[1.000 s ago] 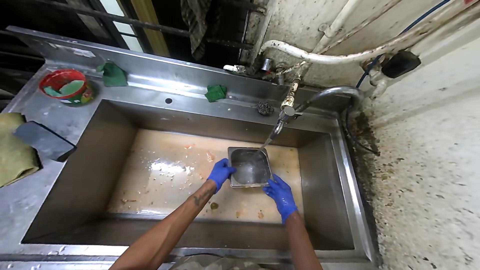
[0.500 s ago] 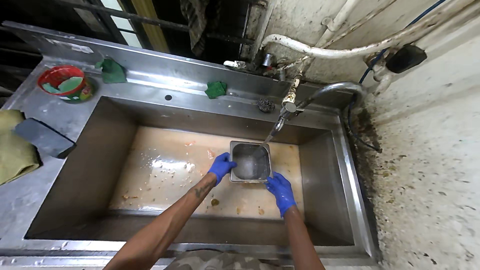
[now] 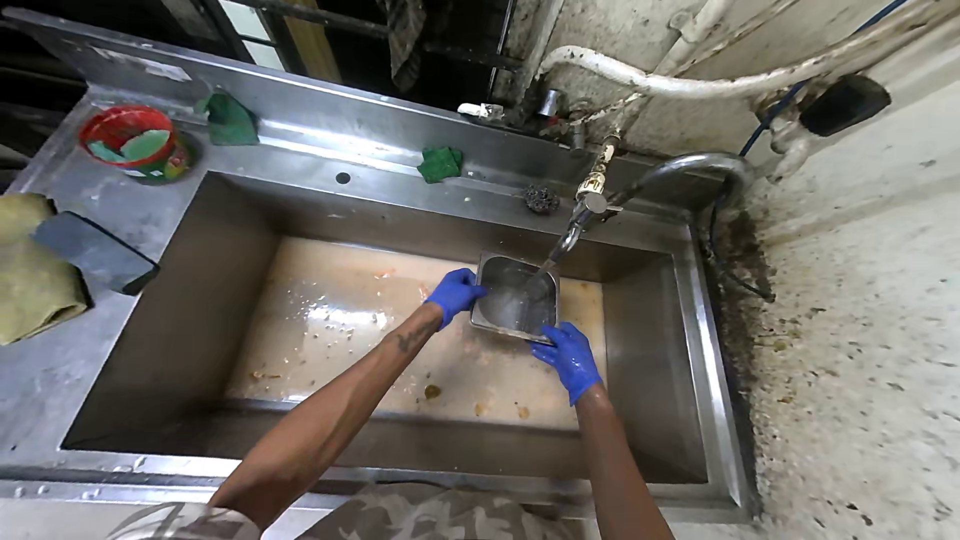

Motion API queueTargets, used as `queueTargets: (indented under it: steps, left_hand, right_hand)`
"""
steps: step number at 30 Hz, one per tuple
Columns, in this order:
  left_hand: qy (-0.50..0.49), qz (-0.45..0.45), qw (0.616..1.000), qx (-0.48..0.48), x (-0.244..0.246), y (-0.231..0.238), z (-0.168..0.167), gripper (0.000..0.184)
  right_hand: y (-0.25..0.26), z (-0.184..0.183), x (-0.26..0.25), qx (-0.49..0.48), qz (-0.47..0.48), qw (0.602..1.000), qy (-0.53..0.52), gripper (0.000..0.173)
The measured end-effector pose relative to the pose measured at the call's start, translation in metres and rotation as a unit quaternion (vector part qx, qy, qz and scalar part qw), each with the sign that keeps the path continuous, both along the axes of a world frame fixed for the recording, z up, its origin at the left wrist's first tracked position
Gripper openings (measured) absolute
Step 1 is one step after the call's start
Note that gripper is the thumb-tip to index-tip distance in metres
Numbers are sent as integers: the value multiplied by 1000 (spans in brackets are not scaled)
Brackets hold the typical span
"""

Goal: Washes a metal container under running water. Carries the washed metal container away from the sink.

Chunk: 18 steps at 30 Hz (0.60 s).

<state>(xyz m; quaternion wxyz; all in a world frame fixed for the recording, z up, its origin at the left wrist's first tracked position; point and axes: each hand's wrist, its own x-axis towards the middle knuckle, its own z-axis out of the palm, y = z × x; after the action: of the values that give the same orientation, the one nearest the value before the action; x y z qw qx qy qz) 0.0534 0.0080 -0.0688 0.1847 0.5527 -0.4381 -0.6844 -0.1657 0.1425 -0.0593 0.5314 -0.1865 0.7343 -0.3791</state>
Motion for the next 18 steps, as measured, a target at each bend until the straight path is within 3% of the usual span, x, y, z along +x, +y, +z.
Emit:
queueTargets:
  steps: [10,18]
  left_hand:
    - [6,-2,1000,-2,3,10,-14,26]
    - [-99,-36,994,-18,4,11,-87,36]
  right_hand:
    - [-10,-34,-4,4,-62,998,3,8]
    - [-15,-87,-1,41,-7,999,27,16]
